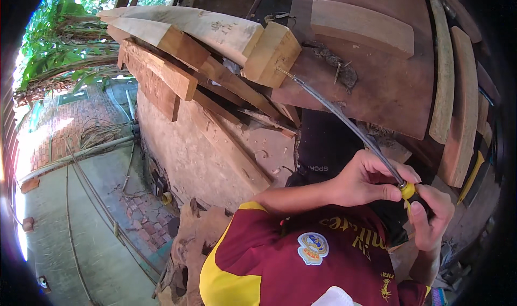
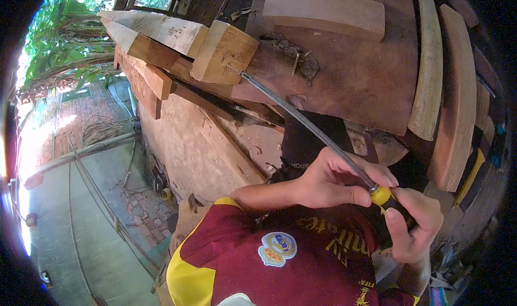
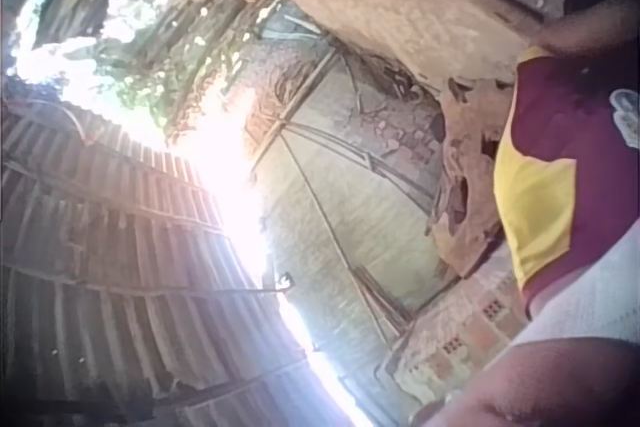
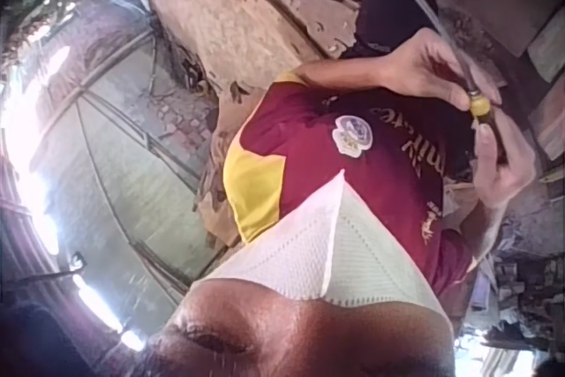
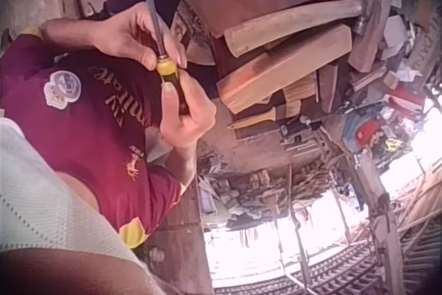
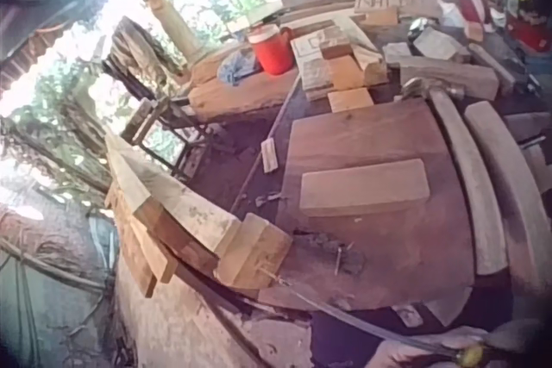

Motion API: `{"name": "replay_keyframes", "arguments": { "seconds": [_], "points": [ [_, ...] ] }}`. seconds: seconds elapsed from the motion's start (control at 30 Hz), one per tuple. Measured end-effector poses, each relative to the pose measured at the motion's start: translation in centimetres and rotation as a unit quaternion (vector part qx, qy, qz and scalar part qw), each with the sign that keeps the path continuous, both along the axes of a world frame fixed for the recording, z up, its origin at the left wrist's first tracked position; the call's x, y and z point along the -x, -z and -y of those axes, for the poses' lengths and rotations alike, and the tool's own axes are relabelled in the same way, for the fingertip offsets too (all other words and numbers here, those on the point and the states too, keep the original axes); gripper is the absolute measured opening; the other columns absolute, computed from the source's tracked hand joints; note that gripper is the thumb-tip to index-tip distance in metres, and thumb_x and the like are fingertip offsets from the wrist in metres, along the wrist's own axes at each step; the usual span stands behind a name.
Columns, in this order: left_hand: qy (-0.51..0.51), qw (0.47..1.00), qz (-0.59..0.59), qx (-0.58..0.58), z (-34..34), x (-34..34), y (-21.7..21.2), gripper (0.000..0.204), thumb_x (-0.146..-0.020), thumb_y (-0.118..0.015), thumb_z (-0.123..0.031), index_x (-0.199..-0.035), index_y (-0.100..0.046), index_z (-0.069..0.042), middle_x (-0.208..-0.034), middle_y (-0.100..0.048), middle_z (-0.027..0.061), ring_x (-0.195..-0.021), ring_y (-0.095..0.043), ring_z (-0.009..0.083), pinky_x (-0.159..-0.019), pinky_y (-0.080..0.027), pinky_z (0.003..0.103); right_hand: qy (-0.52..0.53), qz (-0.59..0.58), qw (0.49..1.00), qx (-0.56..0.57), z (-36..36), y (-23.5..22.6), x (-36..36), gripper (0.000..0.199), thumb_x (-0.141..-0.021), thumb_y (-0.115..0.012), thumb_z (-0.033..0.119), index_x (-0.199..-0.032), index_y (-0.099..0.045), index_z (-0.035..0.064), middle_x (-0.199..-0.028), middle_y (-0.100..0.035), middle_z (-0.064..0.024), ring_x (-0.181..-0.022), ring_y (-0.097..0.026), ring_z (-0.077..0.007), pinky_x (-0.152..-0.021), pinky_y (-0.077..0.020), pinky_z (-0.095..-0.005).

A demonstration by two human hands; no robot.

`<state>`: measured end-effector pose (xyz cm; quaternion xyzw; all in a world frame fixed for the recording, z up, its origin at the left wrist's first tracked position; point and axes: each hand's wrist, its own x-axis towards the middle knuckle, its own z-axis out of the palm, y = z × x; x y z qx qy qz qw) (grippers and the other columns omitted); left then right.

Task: The person uses a hammer to drive nails into small wooden blocks, joining them together. They handle the wood pieces and hammer repeatedly, occasionally using a screwdriver to adjust a nail. The task involves assembling small wooden components on a cluttered workbench.

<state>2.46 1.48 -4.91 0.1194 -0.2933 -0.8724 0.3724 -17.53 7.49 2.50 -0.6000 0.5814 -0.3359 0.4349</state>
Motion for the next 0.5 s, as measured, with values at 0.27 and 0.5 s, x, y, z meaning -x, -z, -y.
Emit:
{"name": "replay_keyframes", "arguments": {
  "seconds": [0.27, 0.5],
  "points": [
    [-0.049, 0.998, 0.009, 0.025, -0.2, 0.0, 0.9, 0.008, -0.093, -0.063, 0.001, -0.097, -0.069, 0.005, -0.102, -0.071, 0.0120, -0.108, -0.064, 0.0260, -0.095, -0.050, 0.038, 0.082, 0.122, 0.968, -0.201, -0.4, 0.5, -0.7, 0.034, -0.089, -0.069, 0.019, -0.106, -0.063, -0.0100, -0.083, -0.067, -0.0133, -0.058, -0.059, -0.0140, -0.051, -0.0456, -0.0266],
    [-0.057, 0.998, -0.024, 0.006, -0.6, 0.3, 0.4, 0.014, -0.091, -0.069, -0.008, -0.097, -0.070, 0.004, -0.103, -0.071, 0.0159, -0.105, -0.066, 0.0277, -0.094, -0.050, 0.040, -0.041, -0.355, 0.888, 0.291, -2.2, 1.6, -2.5, 0.042, -0.093, -0.068, 0.015, -0.118, -0.054, -0.0148, -0.099, -0.064, -0.0243, -0.078, -0.065, -0.0384, -0.066, -0.0555, -0.0422]
  ]
}}
